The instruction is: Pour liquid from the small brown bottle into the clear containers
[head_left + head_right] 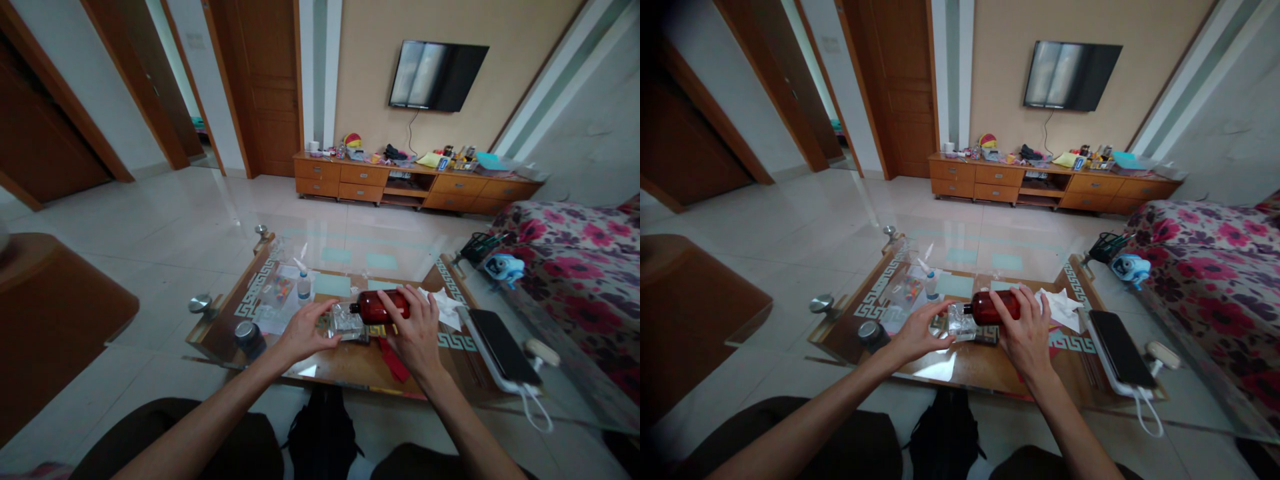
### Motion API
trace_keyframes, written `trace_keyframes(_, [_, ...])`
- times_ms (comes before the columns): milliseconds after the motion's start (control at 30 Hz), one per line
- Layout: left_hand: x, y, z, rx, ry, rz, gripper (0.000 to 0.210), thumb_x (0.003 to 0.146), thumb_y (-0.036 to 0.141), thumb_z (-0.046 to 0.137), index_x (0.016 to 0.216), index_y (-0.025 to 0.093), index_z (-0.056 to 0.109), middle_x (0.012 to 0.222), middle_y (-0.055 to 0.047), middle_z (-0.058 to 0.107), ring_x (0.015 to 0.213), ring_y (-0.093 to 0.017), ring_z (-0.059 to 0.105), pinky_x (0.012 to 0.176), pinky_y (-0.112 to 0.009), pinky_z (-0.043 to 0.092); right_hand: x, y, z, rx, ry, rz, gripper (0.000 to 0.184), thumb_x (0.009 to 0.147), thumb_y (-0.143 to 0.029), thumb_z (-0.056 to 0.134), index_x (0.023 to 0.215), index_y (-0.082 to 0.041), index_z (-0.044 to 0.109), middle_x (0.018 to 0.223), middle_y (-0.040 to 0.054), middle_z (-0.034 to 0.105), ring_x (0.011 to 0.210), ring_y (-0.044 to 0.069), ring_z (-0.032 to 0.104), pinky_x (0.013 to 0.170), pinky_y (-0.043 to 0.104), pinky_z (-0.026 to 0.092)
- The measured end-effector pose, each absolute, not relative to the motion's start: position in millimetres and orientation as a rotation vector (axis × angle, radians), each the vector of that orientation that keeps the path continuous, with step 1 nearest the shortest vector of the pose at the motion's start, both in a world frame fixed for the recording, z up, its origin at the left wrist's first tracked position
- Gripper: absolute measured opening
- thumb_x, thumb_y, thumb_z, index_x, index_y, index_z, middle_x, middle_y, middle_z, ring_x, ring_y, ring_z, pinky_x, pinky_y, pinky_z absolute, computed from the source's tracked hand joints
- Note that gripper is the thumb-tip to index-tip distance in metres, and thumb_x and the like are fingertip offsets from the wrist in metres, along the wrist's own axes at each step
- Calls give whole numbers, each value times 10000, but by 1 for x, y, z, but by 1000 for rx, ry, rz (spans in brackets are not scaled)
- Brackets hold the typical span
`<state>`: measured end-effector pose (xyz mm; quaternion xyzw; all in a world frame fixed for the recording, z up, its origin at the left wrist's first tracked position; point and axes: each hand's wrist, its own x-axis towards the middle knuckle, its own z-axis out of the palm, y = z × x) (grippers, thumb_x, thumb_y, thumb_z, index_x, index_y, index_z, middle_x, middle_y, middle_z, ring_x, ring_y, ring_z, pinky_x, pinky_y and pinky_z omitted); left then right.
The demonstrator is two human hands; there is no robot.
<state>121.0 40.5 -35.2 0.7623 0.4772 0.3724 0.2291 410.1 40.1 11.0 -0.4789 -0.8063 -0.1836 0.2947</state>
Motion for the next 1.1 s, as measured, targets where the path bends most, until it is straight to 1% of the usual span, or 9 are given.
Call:
trace_keyframes(233, [121,40,-37,2103,1320,1024,785,744,310,837,1480,305,565,1289,-62,706,1130,-283,672,1029,-476,533,410,40,11,-1278,-2153,-489,903,828,-138,733,1613,-408,375,1561,119,426,1473,399,392,1223,707,215])
trace_keyframes(433, [120,42,-37,2105,1306,1019,787,736,320,853,1471,303,572,1309,-60,703,1149,-287,670,1034,-468,534,410,39,12,-1297,-2173,-485,860,844,-153,734,1601,-401,410,1565,114,428,1469,399,397,1237,693,212])
trace_keyframes(667, [120,41,-37,2096,1305,1029,801,730,312,859,1477,307,568,1300,-60,707,1154,-291,672,1037,-467,533,410,39,12,-1279,-2168,-484,873,856,-167,740,1615,-410,384,1569,117,427,1469,405,400,1230,711,216])
trace_keyframes(967, [119,41,-39,2117,1320,1033,799,730,329,871,1471,302,572,1312,-59,705,1185,-289,663,1056,-462,523,410,39,13,-1272,-2158,-456,922,839,-106,709,1626,-431,355,1586,103,419,1466,416,401,1226,725,218])
trace_keyframes(1100, [119,40,-38,2123,1320,1027,792,735,337,871,1469,309,573,1325,-56,703,1199,-290,662,1068,-471,520,410,39,13,-1275,-2157,-462,897,851,-118,708,1620,-430,366,1580,100,421,1470,410,398,1228,720,215])
